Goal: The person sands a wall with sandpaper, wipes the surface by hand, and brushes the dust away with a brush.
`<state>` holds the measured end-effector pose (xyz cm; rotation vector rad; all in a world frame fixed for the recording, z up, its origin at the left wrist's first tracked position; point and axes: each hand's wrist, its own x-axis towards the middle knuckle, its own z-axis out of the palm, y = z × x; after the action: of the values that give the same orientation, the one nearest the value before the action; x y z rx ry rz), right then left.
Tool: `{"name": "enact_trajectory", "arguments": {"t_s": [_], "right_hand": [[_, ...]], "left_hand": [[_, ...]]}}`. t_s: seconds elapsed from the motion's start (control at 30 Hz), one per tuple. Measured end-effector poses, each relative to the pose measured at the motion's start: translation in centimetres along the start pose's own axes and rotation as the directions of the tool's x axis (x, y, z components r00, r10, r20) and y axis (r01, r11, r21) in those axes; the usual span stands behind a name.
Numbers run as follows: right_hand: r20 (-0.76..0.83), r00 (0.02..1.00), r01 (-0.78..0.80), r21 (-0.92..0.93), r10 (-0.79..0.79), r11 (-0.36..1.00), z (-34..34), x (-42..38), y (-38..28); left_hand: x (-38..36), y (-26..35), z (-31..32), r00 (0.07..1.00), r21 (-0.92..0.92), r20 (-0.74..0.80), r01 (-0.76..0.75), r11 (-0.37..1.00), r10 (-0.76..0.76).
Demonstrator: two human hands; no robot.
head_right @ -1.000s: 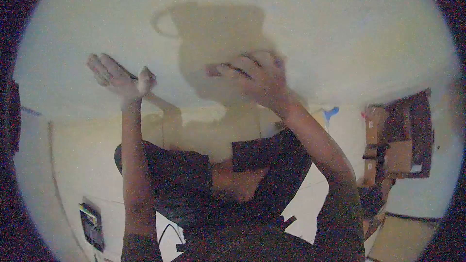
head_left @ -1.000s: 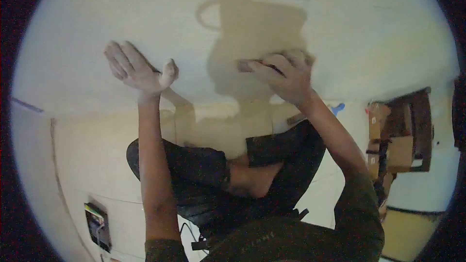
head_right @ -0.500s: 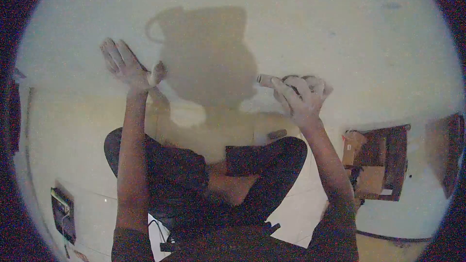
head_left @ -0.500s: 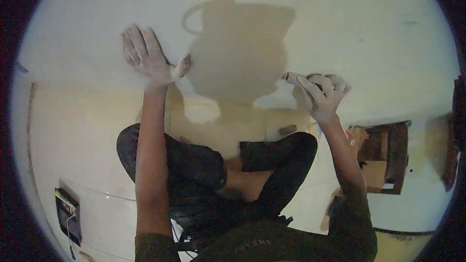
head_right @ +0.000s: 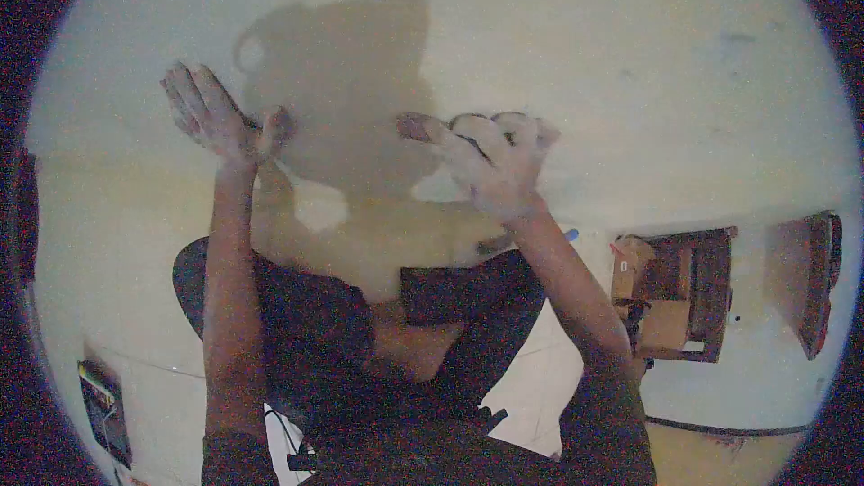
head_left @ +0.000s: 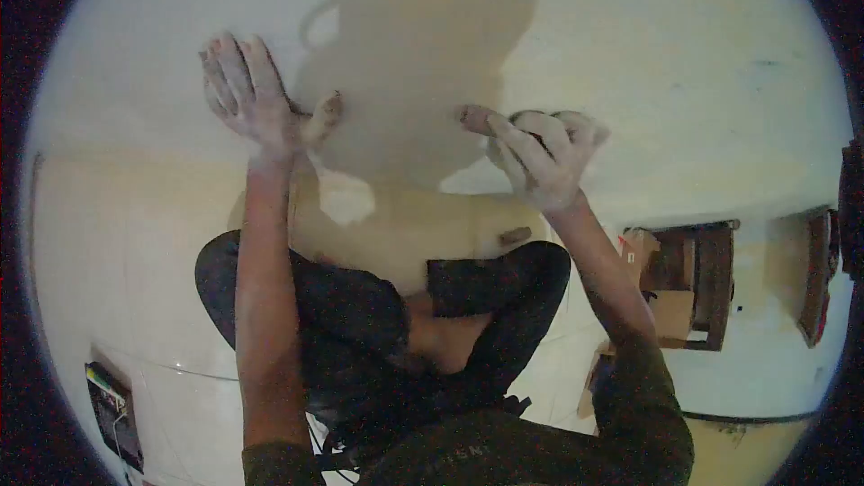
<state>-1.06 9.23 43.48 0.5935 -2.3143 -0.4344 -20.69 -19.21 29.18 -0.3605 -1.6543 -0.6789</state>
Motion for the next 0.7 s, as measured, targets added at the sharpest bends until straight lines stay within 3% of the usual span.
{"name": "enact_trajectory", "arguments": {"t_s": [0.1,0.27,0.43,0.53,0.7], "right_hand": [[-0.054,0.998,-0.019,0.022,0.02,1.0,0.0,-0.1,0.5],[0.006,0.997,-0.073,0.06,0.073,0.996,0.0,-3.2,0.6],[-0.073,0.997,-0.019,-0.013,0.018,1.0,0.9,-1.0,0.1],[-0.056,0.997,-0.043,0.013,0.043,0.999,-0.1,-3.3,0.4],[-0.122,0.992,-0.035,-0.007,0.033,0.999,1.0,-1.1,-0.8]], "left_hand": [[0.0,0.2,0.0,1.0,0.023,0.016,-0.012,1.0,0.012],[-0.7,-0.1,-1.2,0.998,0.009,0.068,0.016,1.0,-0.017],[-1.0,0.4,-0.1,0.997,0.003,0.077,-0.009,1.0,0.008],[-1.2,0.9,-1.1,0.994,0.028,0.071,0.082,0.996,-0.084],[-1.4,1.6,0.3,0.997,-0.014,0.007,0.073,0.997,-0.073]]}}
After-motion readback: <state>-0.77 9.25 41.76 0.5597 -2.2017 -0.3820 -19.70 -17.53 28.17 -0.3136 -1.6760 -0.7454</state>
